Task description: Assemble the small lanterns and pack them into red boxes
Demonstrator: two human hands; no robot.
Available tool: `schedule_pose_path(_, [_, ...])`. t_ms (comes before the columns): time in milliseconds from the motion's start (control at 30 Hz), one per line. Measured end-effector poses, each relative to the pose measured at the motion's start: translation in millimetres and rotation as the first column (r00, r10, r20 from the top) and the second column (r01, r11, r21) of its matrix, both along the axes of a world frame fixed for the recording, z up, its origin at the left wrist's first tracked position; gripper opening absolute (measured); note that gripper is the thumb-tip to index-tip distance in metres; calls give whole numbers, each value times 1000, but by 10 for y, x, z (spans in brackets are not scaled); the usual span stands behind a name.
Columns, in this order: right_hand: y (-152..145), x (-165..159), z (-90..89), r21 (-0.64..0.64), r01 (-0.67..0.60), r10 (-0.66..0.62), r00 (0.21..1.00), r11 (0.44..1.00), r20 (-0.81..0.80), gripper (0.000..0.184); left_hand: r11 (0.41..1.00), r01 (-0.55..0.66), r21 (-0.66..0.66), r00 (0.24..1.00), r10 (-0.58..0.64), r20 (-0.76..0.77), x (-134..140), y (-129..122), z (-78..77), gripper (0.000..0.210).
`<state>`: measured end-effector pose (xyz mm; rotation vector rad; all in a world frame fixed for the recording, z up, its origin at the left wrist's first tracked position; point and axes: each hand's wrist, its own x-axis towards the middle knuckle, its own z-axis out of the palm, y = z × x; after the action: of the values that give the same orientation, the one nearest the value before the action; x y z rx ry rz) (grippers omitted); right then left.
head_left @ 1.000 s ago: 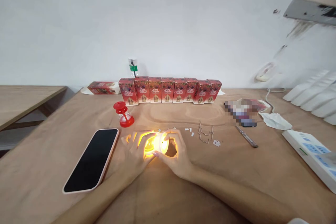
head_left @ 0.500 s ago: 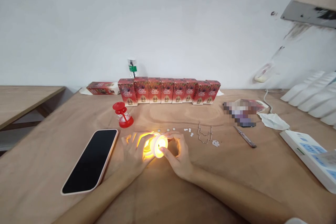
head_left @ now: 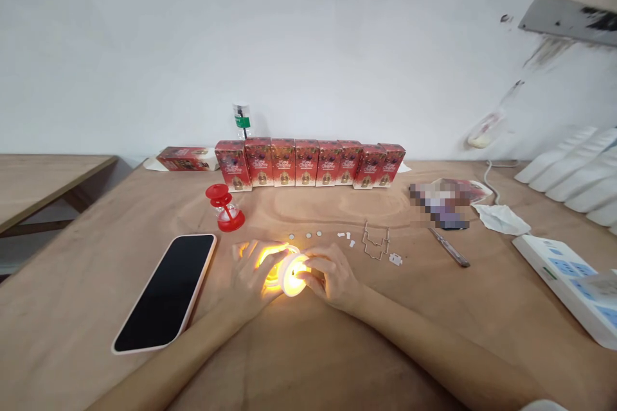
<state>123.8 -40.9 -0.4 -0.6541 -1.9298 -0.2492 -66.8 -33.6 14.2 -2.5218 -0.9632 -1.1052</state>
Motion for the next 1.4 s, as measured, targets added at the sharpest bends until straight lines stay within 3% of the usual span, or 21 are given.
schedule_pose_path(267, [-26, -32, 1, 66, 96, -100, 994, 993, 49, 15, 998, 38, 40, 998, -39, 43, 16, 15, 23, 18])
schedule_pose_path(433, [-21, 41, 27, -50, 1, -3, 999, 999, -46, 24, 999, 21, 28, 999, -22, 31, 9, -7, 50, 14])
schedule_pose_path(533, [105, 292, 89, -164, 92, -104, 992, 982, -67, 17, 1000, -15, -11, 998, 15, 66, 9, -14, 67, 15])
schedule_pose_path(600, [241, 534, 158, -331, 162, -162, 986, 929, 27, 2, 999, -30, -27, 996, 33, 89, 13, -11, 66, 14])
schedule_pose_path(633, [313, 660, 199, -428, 176, -160, 984, 887, 73, 4, 999, -33, -27, 995, 35, 94, 15, -7, 62, 14])
schedule_pose_path(733, [493, 972, 323, -696, 203, -63, 973, 688, 221, 7, 999, -24, -24, 995, 27, 95, 22, 2, 38, 15])
schedule_pose_path(800, [571, 1084, 372, -799, 214, 9, 964, 562, 265, 7, 999, -19, -28, 994, 22, 103, 24, 4, 26, 15])
schedule_pose_path(867, [626, 1124, 374, -846, 203, 47, 965, 492, 258, 6, 999, -14, -33, 994, 18, 112, 24, 2, 22, 15])
schedule_pose_path(1100, [741, 1080, 207, -942, 75, 97, 989, 327, 113, 23, 1000, 3, -28, 995, 0, 103, 21, 6, 30, 16])
schedule_pose_path(1267, [772, 1058, 123, -954, 27, 45, 998, 300, 43, 33, 1000, 6, -26, 993, -3, 116, 24, 14, 12, 16])
schedule_pose_path(1400, [738, 1061, 113, -951, 6, 3, 1000, 310, 8, 37, 1000, 13, -25, 993, -9, 122, 25, 19, 0, 18])
